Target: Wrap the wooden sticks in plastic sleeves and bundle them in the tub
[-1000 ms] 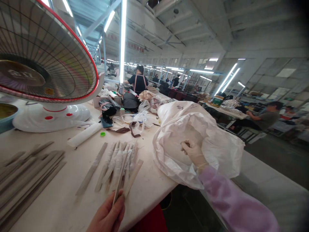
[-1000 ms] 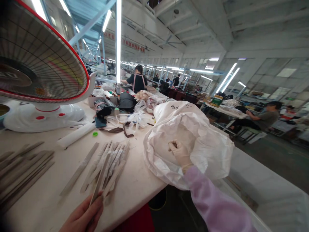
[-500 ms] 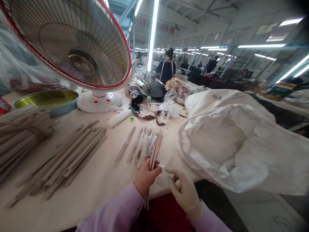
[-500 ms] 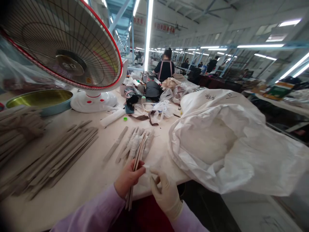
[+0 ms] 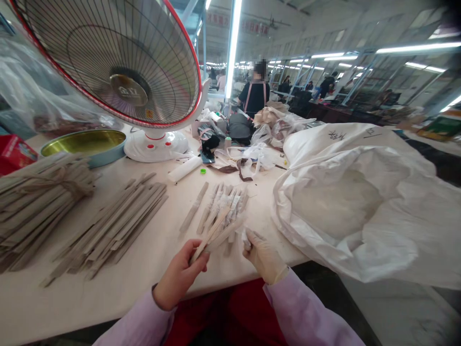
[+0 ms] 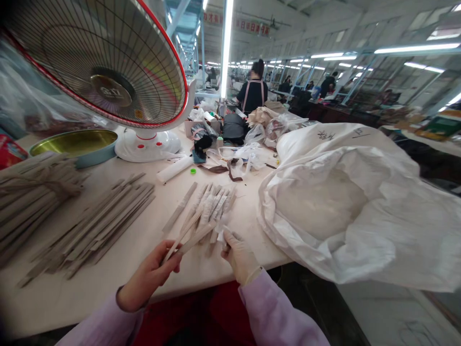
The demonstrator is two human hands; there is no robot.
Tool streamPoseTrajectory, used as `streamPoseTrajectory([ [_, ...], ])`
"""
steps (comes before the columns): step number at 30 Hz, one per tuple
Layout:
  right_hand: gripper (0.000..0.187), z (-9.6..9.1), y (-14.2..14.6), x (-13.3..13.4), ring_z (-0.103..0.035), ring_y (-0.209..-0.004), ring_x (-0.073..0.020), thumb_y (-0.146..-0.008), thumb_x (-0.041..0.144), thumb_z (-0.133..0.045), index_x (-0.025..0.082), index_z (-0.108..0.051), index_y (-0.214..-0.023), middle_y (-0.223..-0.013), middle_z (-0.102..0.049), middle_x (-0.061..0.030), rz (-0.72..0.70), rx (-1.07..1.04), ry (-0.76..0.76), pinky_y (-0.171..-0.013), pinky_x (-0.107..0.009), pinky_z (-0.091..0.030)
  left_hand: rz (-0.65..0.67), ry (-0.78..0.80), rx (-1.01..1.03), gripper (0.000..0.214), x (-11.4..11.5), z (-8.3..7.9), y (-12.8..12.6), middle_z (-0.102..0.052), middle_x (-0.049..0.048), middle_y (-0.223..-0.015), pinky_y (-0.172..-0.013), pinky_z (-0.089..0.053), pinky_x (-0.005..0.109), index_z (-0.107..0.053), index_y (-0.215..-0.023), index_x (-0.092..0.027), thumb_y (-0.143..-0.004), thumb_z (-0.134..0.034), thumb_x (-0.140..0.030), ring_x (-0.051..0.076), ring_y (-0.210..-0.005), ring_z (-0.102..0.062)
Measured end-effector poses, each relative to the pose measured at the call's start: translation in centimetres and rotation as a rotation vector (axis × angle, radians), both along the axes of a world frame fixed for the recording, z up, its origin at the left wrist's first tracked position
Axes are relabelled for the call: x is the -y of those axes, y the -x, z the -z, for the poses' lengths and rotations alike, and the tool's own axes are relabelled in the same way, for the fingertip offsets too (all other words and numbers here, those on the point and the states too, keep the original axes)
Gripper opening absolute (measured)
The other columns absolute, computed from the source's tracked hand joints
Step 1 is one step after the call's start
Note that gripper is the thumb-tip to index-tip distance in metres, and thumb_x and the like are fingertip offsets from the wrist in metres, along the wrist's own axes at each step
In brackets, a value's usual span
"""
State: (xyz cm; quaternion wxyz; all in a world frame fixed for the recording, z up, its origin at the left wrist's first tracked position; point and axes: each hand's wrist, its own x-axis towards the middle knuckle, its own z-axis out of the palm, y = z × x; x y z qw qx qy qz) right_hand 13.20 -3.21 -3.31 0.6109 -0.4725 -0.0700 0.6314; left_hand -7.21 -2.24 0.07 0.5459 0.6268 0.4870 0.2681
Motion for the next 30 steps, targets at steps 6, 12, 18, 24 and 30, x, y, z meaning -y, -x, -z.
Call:
streamPoseTrajectory([
  [6, 0.029, 0.7, 0.9, -1.3, -0.042, -0.044, -0.0064, -0.056, 0.034, -0.077, 0.019, -0.054, -0.062, -0.052, -0.052, 0.0061, 0.038, 0.017, -0.032, -0.044, -0.02, -0.036, 0.067, 0.036, -0.065, 0.026, 1.6, -0.2, 1.9, -0.048, -0.0055, -0.058, -0.054, -0.037, 0.021, -0.051, -0.09, -0.016, -0.077, -0.05, -0.039, 0.01, -0.055, -0.043],
  [12, 0.024, 0.3, 0.8, -0.8, -0.043, -0.05, -0.0077, -0.062, 0.039, -0.072, 0.018, -0.06, -0.064, -0.054, -0.053, 0.0054, 0.021, 0.302, -0.13, -0.05, -0.021, -0.036, 0.071, -0.035, -0.165, 0.023, 0.8, 0.1, 1.8, -0.051, -0.0034, -0.06, -0.057, -0.039, 0.023, -0.053, -0.086, -0.017, -0.077, -0.05, -0.038, 0.013, -0.058, -0.047],
  [18, 0.031, -0.5, 3.4, 0.2, -0.045, -0.051, -0.0096, -0.064, 0.045, -0.069, 0.015, -0.062, -0.065, -0.052, -0.053, 0.0032, -0.107, 0.484, -0.133, -0.053, -0.024, -0.037, -0.011, -0.196, -0.186, 0.024, 0.6, 0.9, 0.5, -0.061, 0.0019, -0.081, -0.072, -0.042, 0.028, -0.053, -0.095, -0.019, -0.08, -0.048, -0.037, 0.017, -0.075, -0.056],
  [24, 0.033, -0.6, 5.1, 0.7, -0.046, -0.05, -0.0103, -0.06, 0.047, -0.07, 0.015, -0.061, -0.065, -0.05, -0.053, 0.0033, -0.141, 0.509, -0.133, -0.052, -0.025, -0.037, 0.066, 0.046, 0.001, 0.041, 0.6, 2.4, -0.8, -0.048, -0.0054, -0.058, -0.044, -0.037, 0.022, -0.04, -0.113, -0.015, -0.084, -0.035, -0.044, 0.01, -0.043, -0.043],
  [30, 0.043, -1.5, 4.8, 0.4, -0.047, -0.05, -0.0125, -0.059, 0.057, -0.066, 0.015, -0.065, -0.069, -0.051, -0.054, 0.0005, -0.342, 0.466, -0.239, -0.049, -0.026, -0.035, -0.076, -0.084, -0.013, 0.032, -0.4, 1.2, 0.3, -0.042, -0.0056, -0.054, -0.047, -0.033, 0.02, -0.054, -0.08, -0.016, -0.078, -0.045, -0.047, 0.009, -0.049, -0.038],
])
